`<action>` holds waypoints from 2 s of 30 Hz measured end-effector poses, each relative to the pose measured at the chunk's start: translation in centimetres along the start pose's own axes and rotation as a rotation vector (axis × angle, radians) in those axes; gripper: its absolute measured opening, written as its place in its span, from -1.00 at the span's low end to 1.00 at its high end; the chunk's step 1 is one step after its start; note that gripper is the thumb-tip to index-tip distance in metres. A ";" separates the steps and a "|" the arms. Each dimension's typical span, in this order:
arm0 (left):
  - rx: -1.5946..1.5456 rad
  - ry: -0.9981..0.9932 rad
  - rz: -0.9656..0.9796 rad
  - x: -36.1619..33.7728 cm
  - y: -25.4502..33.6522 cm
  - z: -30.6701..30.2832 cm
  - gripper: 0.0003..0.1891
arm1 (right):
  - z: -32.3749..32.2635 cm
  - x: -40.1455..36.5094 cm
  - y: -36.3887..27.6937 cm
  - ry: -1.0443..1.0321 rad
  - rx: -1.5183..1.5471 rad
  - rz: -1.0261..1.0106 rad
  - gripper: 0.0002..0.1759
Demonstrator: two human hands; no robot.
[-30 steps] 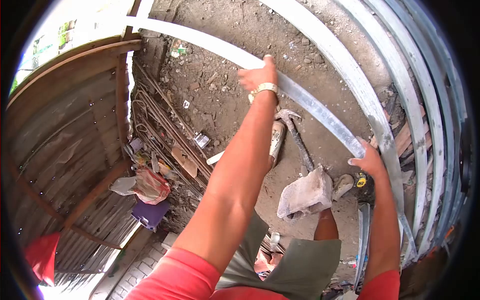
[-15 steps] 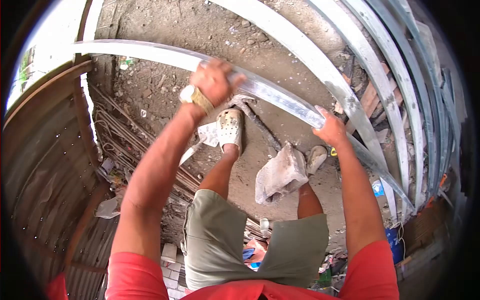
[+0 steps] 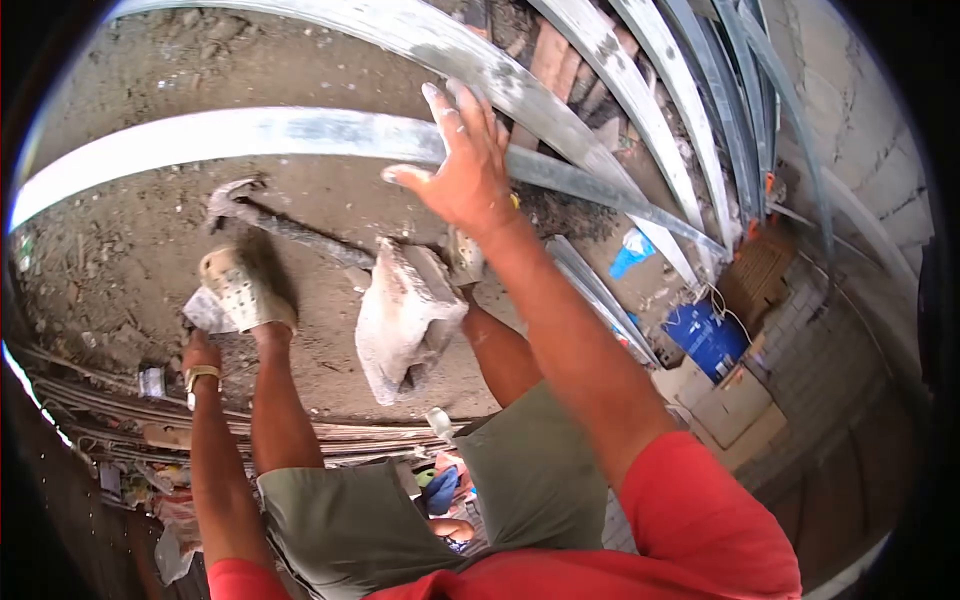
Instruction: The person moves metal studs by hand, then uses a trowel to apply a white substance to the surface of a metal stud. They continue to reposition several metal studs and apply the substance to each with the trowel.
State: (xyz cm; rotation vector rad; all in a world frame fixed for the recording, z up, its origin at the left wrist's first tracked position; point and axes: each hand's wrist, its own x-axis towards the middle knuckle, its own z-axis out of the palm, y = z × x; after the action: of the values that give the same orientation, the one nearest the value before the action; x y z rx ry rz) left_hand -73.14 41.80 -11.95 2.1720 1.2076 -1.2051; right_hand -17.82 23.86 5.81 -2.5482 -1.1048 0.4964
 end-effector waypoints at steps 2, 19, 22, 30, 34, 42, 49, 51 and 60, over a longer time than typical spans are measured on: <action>0.011 -0.034 -0.176 0.9 0.5 -0.4 -0.66 | 0.1 -2.7 -1.3 0.151 0.152 0.007 -0.10; -0.659 0.371 0.153 -26.2 31.8 -35.4 -0.71 | -15.6 -16.2 -18.3 -0.485 1.374 0.387 -0.05; -0.759 0.234 0.612 -30.1 42.1 -33.3 -0.36 | -12.0 -22.7 -10.0 0.088 1.129 0.604 -0.42; -0.369 0.017 0.259 -33.7 28.1 -34.4 -0.17 | -17.4 -32.4 26.5 0.404 0.376 1.189 -0.68; -0.275 0.007 0.004 -38.6 15.7 -32.0 0.07 | -14.2 -32.5 22.1 0.381 0.731 1.271 -0.55; -0.120 0.157 -0.294 -37.5 13.0 -30.1 0.14 | -4.3 -21.0 -10.0 0.123 0.600 0.912 -0.49; -0.399 0.141 -0.355 -35.2 5.9 -33.5 -0.01 | 3.3 -6.3 -37.5 -0.310 0.404 0.466 -0.42; -0.456 0.107 -0.369 -34.2 3.4 -34.1 -0.03 | 4.1 -0.7 -44.2 -0.422 0.330 0.344 -0.43; -0.676 -0.110 -0.416 -31.9 -5.8 -35.0 -0.05 | 6.4 2.4 -52.7 -0.154 0.533 0.433 -0.41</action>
State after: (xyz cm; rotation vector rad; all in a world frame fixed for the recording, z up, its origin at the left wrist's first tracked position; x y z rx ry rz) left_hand -68.84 52.14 34.50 1.3876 1.7567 -0.8562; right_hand -52.51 60.87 21.76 -2.2754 -0.3692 0.9613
